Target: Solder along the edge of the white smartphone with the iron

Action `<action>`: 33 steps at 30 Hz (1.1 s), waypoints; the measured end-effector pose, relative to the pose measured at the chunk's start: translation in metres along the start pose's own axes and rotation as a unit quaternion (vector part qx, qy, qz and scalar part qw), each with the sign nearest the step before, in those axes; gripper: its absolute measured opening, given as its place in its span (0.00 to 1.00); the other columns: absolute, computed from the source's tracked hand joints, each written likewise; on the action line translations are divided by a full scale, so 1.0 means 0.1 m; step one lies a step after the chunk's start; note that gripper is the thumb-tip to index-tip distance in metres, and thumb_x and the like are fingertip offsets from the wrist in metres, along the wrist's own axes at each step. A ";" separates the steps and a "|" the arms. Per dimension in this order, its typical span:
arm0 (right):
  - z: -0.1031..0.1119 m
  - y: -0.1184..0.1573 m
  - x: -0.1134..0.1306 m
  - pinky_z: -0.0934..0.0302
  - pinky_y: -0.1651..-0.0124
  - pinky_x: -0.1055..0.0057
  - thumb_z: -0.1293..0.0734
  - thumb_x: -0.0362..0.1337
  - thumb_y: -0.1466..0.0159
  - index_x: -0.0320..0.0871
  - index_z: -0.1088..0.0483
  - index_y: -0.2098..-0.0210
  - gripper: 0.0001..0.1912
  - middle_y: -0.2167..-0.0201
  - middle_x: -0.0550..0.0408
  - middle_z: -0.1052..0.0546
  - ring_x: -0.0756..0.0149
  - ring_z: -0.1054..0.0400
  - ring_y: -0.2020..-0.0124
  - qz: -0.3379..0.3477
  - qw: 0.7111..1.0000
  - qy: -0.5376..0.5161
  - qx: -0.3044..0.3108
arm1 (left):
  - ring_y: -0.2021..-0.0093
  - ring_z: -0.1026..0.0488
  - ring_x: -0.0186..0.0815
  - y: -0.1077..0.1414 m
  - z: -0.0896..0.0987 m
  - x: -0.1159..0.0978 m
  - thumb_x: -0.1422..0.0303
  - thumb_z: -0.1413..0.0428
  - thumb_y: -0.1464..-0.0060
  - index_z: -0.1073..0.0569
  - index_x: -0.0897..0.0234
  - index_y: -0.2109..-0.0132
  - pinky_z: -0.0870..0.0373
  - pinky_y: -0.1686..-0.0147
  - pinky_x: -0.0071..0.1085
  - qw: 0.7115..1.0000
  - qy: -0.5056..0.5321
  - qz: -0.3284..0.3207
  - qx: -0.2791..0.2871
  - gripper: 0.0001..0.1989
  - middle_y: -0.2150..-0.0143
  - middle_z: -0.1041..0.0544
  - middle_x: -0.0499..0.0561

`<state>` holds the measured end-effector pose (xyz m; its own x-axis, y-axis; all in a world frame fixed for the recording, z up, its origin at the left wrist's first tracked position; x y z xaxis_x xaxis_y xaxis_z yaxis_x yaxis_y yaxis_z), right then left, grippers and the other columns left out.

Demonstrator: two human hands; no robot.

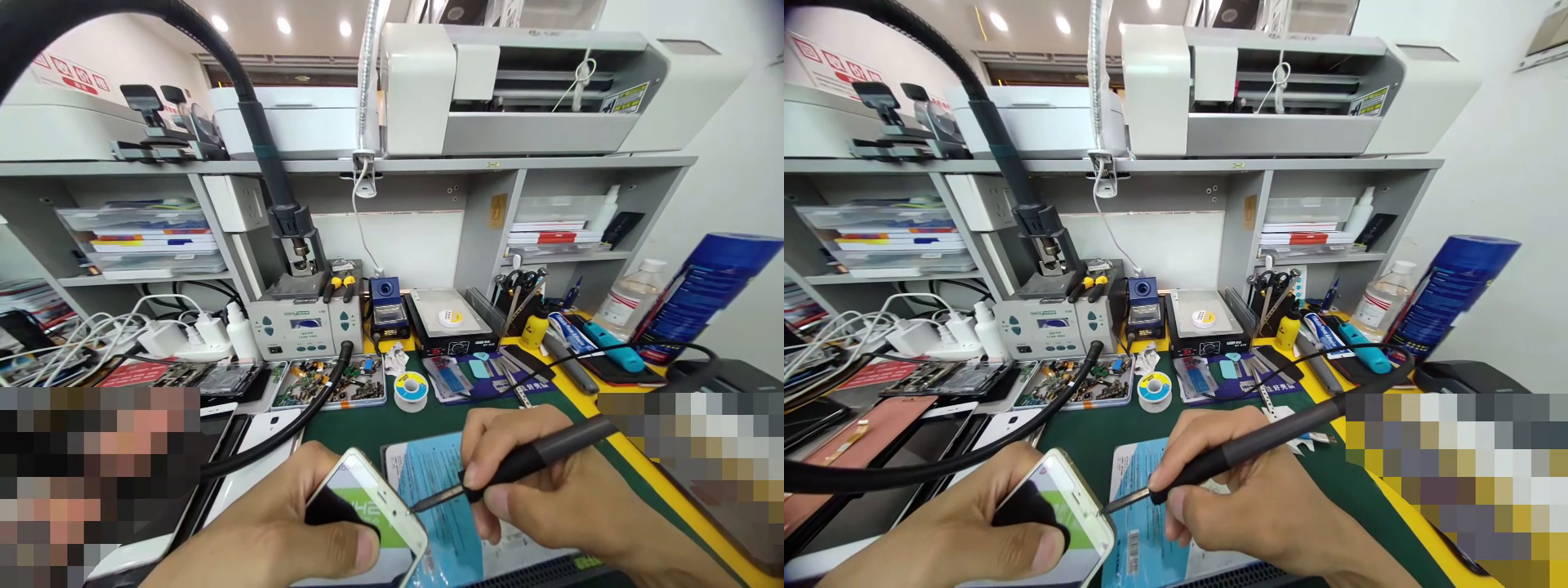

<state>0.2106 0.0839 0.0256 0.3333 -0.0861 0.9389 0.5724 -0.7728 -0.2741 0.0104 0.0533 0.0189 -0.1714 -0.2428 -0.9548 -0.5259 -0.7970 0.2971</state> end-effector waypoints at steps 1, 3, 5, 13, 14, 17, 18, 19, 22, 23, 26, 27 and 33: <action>0.00 0.00 0.00 0.27 0.69 0.80 0.26 0.19 0.39 0.47 0.14 0.61 0.17 0.65 0.58 0.22 0.70 0.18 0.72 0.000 1.000 0.002 0.000 | 0.62 0.33 0.38 0.00 0.00 0.01 0.58 0.31 0.52 0.17 0.63 0.67 0.37 0.59 0.30 1.000 0.000 0.003 0.005 0.12 0.67 0.24 0.47; 0.00 0.01 0.01 0.26 0.69 0.79 0.27 0.17 0.41 0.47 0.14 0.61 0.19 0.65 0.59 0.22 0.70 0.18 0.71 -0.001 1.000 0.005 0.002 | 0.61 0.33 0.39 -0.01 0.00 0.01 0.58 0.31 0.52 0.17 0.63 0.67 0.37 0.59 0.30 1.000 0.004 0.003 0.007 0.12 0.66 0.24 0.47; 0.01 0.01 0.03 0.26 0.69 0.79 0.27 0.16 0.41 0.47 0.14 0.62 0.20 0.65 0.58 0.22 0.69 0.18 0.71 0.000 1.000 0.008 0.005 | 0.61 0.32 0.39 -0.02 0.02 0.05 0.57 0.31 0.52 0.17 0.64 0.66 0.36 0.60 0.30 1.000 0.005 0.012 0.007 0.14 0.65 0.23 0.48; 0.00 0.00 0.03 0.26 0.69 0.79 0.27 0.17 0.41 0.48 0.14 0.61 0.19 0.65 0.59 0.22 0.69 0.18 0.71 0.005 1.000 0.010 0.004 | 0.58 0.24 0.39 0.05 0.10 0.22 0.60 0.28 0.53 0.23 0.58 0.59 0.31 0.59 0.28 0.998 0.048 0.038 -0.033 0.17 0.61 0.20 0.42; 0.00 0.00 0.03 0.26 0.69 0.79 0.27 0.17 0.41 0.48 0.14 0.61 0.20 0.65 0.59 0.22 0.69 0.18 0.71 0.004 1.000 0.012 0.004 | 0.57 0.24 0.39 0.05 0.09 0.22 0.60 0.28 0.52 0.23 0.58 0.60 0.31 0.58 0.28 0.998 0.049 0.035 -0.030 0.16 0.60 0.19 0.42; 0.00 0.01 0.02 0.26 0.68 0.79 0.27 0.16 0.43 0.47 0.14 0.62 0.21 0.65 0.59 0.22 0.69 0.18 0.71 0.004 1.000 0.019 0.003 | 0.57 0.24 0.40 0.05 0.12 0.21 0.59 0.28 0.53 0.22 0.58 0.59 0.30 0.59 0.29 0.998 0.009 0.035 -0.048 0.16 0.60 0.19 0.43; 0.00 0.01 0.03 0.26 0.69 0.79 0.28 0.15 0.43 0.47 0.14 0.62 0.21 0.65 0.59 0.22 0.69 0.18 0.71 0.004 1.000 0.021 0.004 | 0.58 0.25 0.40 0.04 0.15 0.21 0.58 0.28 0.54 0.20 0.59 0.59 0.31 0.60 0.29 0.997 -0.004 0.039 -0.062 0.17 0.61 0.20 0.44; 0.00 0.02 0.03 0.26 0.69 0.79 0.28 0.15 0.44 0.47 0.14 0.62 0.22 0.65 0.59 0.22 0.69 0.18 0.71 0.003 1.000 0.024 0.003 | 0.59 0.27 0.40 0.04 0.16 0.21 0.57 0.28 0.55 0.19 0.60 0.59 0.32 0.61 0.29 0.997 -0.012 0.045 -0.065 0.18 0.62 0.20 0.45; 0.01 0.02 0.04 0.26 0.68 0.79 0.28 0.14 0.44 0.47 0.14 0.62 0.22 0.65 0.59 0.22 0.69 0.18 0.71 0.005 1.000 0.028 0.003 | 0.62 0.31 0.38 0.02 0.09 0.15 0.55 0.30 0.53 0.16 0.62 0.63 0.34 0.62 0.29 0.999 0.003 0.033 -0.026 0.16 0.64 0.23 0.46; 0.01 0.02 0.04 0.26 0.68 0.79 0.28 0.15 0.43 0.47 0.14 0.62 0.22 0.65 0.59 0.22 0.69 0.18 0.71 0.006 1.000 0.030 0.003 | 0.62 0.32 0.37 0.01 0.05 0.10 0.56 0.31 0.51 0.16 0.62 0.64 0.35 0.62 0.29 1.000 0.012 0.018 -0.006 0.14 0.65 0.23 0.46; 0.01 0.01 0.04 0.27 0.69 0.78 0.27 0.16 0.43 0.48 0.14 0.61 0.21 0.65 0.59 0.22 0.69 0.18 0.71 0.009 0.999 0.032 0.001 | 0.62 0.31 0.36 -0.01 -0.04 -0.04 0.60 0.32 0.49 0.15 0.60 0.63 0.35 0.63 0.29 0.999 0.016 -0.017 0.027 0.09 0.64 0.22 0.46; 0.01 0.00 0.04 0.27 0.69 0.79 0.28 0.16 0.43 0.48 0.14 0.61 0.22 0.65 0.59 0.22 0.70 0.18 0.71 0.009 0.999 0.033 0.001 | 0.62 0.31 0.36 -0.02 -0.05 -0.07 0.61 0.32 0.48 0.14 0.59 0.62 0.35 0.62 0.29 0.999 0.013 -0.023 0.027 0.09 0.63 0.21 0.46; 0.03 0.02 0.03 0.28 0.70 0.77 0.29 0.14 0.45 0.47 0.14 0.62 0.24 0.65 0.59 0.23 0.69 0.19 0.71 0.009 0.999 0.051 0.002 | 0.64 0.32 0.35 -0.03 -0.01 -0.07 0.61 0.32 0.49 0.17 0.61 0.67 0.33 0.56 0.30 1.000 -0.018 -0.011 0.000 0.08 0.67 0.24 0.44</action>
<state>0.2149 0.0844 0.0277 0.2657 -0.1647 0.9499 0.5696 -0.7681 -0.2925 0.0140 0.0565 0.0246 -0.1898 -0.2059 -0.9600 -0.5303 -0.8013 0.2767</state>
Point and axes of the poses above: each hand's wrist, its own y-axis away from the middle knuckle, its own z-axis out of the back of the hand, x = y × z, the point moved 7 cm from there along -y, towards the middle knuckle
